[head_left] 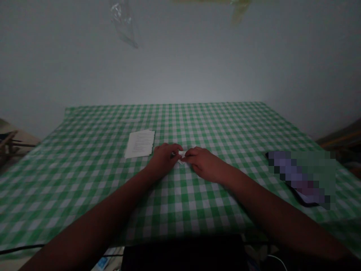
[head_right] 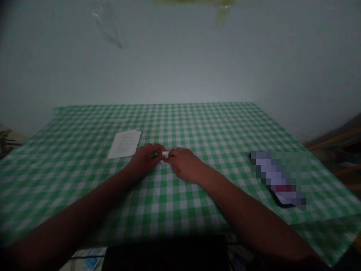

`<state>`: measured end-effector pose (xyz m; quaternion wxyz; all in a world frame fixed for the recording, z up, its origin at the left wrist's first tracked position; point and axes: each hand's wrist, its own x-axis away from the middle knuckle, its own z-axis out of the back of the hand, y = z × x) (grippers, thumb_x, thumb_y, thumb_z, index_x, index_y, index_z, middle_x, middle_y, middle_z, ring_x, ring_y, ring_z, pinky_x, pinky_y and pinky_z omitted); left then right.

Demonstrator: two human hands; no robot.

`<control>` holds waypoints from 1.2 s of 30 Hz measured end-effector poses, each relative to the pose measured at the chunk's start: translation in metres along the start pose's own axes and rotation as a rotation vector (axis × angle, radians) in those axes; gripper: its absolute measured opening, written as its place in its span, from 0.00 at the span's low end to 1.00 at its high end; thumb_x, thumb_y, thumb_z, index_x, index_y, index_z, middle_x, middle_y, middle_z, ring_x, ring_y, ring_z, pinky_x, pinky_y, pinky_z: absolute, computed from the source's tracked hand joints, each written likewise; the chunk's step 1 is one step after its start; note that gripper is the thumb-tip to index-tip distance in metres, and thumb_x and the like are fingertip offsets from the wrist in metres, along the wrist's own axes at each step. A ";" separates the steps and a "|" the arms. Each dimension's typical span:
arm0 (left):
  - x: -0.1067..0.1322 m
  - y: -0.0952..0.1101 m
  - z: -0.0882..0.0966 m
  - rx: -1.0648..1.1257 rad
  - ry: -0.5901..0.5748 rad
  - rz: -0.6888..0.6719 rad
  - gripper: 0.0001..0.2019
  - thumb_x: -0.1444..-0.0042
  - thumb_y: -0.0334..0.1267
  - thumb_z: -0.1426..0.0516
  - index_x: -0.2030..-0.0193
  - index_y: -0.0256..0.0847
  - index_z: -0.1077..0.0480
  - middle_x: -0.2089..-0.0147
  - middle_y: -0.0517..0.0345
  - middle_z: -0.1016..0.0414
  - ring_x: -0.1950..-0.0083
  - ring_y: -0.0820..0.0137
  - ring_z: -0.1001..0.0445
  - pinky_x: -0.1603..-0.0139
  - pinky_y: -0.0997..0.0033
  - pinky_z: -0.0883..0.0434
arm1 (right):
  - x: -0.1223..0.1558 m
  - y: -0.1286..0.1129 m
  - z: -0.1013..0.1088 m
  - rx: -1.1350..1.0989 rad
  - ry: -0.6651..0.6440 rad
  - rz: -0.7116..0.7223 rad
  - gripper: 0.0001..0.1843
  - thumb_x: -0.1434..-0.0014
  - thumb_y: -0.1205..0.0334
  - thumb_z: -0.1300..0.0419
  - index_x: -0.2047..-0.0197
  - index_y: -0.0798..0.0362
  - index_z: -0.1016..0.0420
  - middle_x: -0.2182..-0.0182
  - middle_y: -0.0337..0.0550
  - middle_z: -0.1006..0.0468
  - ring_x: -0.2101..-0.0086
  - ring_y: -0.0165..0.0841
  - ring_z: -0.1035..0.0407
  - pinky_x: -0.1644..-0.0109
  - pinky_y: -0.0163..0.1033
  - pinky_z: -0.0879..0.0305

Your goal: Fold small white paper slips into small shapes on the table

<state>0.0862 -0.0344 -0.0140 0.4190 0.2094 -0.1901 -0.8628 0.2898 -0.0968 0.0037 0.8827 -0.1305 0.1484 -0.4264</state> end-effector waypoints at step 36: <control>0.005 -0.009 0.010 -0.191 -0.096 -0.116 0.08 0.41 0.44 0.39 0.56 0.51 0.21 0.49 0.59 0.23 0.46 0.60 0.30 0.47 0.56 0.37 | 0.006 -0.007 0.007 0.036 -0.024 0.056 0.21 0.36 0.72 0.48 0.42 0.55 0.25 0.43 0.51 0.25 0.44 0.39 0.33 0.36 0.49 0.41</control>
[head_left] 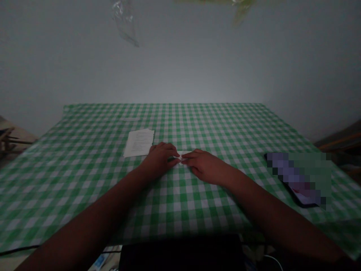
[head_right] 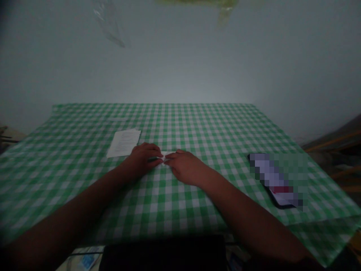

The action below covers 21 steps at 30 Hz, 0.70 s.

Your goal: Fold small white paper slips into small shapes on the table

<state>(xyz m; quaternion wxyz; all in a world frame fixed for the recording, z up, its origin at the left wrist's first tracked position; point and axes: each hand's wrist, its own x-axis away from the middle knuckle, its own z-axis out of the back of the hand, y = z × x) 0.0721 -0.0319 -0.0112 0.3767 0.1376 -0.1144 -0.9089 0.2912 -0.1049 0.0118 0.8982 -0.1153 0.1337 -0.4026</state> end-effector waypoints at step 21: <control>0.006 0.018 0.007 -0.143 -0.013 -0.005 0.11 0.41 0.46 0.40 0.53 0.50 0.24 0.47 0.58 0.24 0.43 0.58 0.33 0.41 0.49 0.43 | -0.003 0.020 -0.021 -0.080 0.151 -0.018 0.21 0.38 0.75 0.49 0.44 0.58 0.26 0.45 0.56 0.29 0.43 0.41 0.37 0.38 0.52 0.37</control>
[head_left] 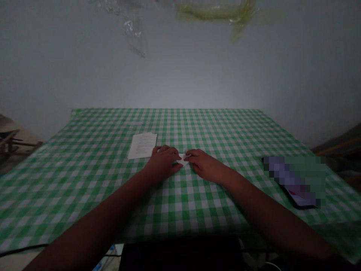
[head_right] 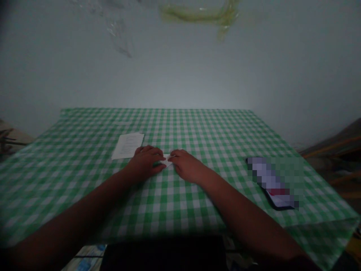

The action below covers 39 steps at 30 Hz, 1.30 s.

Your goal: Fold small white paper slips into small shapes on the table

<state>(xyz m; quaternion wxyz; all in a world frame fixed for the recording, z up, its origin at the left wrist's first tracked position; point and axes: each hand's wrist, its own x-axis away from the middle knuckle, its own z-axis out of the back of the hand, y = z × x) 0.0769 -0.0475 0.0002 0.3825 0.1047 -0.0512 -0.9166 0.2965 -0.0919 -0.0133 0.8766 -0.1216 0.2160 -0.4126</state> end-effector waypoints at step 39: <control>-0.003 -0.010 -0.004 0.123 -0.001 0.054 0.12 0.44 0.47 0.38 0.53 0.52 0.24 0.46 0.59 0.27 0.44 0.60 0.32 0.46 0.55 0.38 | -0.011 0.004 -0.009 -0.015 0.061 -0.024 0.14 0.34 0.64 0.42 0.46 0.51 0.25 0.54 0.49 0.26 0.51 0.38 0.33 0.46 0.48 0.35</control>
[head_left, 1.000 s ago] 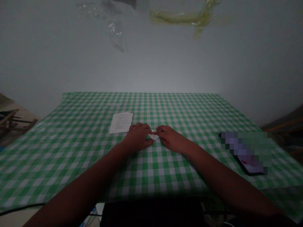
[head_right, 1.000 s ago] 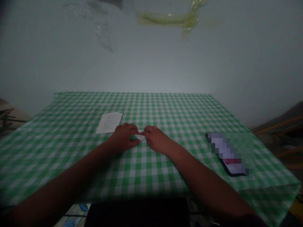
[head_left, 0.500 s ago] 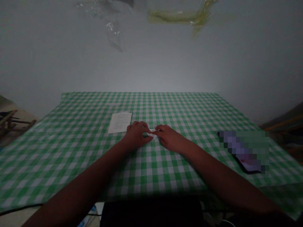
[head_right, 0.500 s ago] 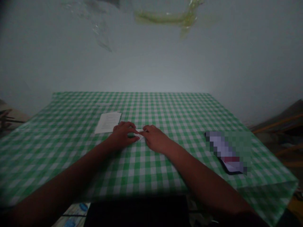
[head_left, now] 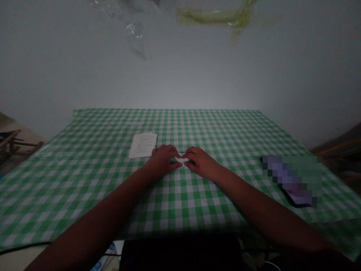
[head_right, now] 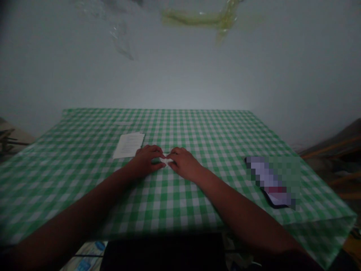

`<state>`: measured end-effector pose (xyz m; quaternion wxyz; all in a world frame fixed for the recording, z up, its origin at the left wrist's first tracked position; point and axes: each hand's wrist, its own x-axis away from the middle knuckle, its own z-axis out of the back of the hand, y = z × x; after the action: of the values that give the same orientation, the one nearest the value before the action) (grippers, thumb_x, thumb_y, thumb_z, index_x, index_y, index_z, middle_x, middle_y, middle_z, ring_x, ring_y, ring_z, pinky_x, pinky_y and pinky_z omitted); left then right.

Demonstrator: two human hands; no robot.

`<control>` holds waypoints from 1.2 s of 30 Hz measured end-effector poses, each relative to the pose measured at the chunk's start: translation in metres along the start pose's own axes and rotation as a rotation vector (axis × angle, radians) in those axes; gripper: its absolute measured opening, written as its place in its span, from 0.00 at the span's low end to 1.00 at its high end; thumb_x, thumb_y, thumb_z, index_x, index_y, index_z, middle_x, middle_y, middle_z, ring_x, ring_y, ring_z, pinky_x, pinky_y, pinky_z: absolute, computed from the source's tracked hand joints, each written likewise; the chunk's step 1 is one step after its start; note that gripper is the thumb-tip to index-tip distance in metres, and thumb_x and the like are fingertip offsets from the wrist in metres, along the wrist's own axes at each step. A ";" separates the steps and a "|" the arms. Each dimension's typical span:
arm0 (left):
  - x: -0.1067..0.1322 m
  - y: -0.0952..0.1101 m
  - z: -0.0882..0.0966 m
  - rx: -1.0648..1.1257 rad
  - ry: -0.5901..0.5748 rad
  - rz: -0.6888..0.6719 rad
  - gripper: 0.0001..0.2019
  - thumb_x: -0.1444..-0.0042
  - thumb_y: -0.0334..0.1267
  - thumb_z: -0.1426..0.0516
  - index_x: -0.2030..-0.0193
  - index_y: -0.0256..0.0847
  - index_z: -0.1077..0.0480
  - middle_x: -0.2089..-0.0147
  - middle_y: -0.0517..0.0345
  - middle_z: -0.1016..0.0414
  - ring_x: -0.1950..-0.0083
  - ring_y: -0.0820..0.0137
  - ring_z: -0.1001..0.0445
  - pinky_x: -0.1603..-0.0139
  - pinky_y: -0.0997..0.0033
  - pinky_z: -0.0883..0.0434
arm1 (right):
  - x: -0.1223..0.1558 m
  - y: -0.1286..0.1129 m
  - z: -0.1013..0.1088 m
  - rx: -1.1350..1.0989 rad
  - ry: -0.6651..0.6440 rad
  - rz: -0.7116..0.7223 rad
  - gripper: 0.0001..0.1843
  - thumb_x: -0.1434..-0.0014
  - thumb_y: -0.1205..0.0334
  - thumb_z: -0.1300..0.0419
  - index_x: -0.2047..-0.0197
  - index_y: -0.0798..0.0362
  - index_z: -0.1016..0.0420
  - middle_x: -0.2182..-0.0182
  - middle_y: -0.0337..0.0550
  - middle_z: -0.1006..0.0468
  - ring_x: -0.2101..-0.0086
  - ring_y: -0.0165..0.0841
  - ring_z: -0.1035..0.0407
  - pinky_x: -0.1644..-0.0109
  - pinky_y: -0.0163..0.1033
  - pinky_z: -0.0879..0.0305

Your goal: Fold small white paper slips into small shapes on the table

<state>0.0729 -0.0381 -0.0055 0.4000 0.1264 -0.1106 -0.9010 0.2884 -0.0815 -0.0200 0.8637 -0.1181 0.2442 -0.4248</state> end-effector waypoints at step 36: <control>-0.003 -0.001 -0.002 0.072 -0.002 0.064 0.11 0.43 0.47 0.39 0.54 0.53 0.24 0.46 0.60 0.27 0.45 0.61 0.32 0.44 0.54 0.39 | -0.005 -0.010 -0.011 -0.038 0.121 -0.203 0.16 0.44 0.59 0.32 0.53 0.51 0.24 0.57 0.45 0.26 0.54 0.38 0.32 0.47 0.47 0.35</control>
<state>0.0747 -0.0359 -0.0070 0.4237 0.1362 -0.1475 -0.8833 0.2735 -0.0839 -0.0240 0.7976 -0.1326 0.2908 -0.5116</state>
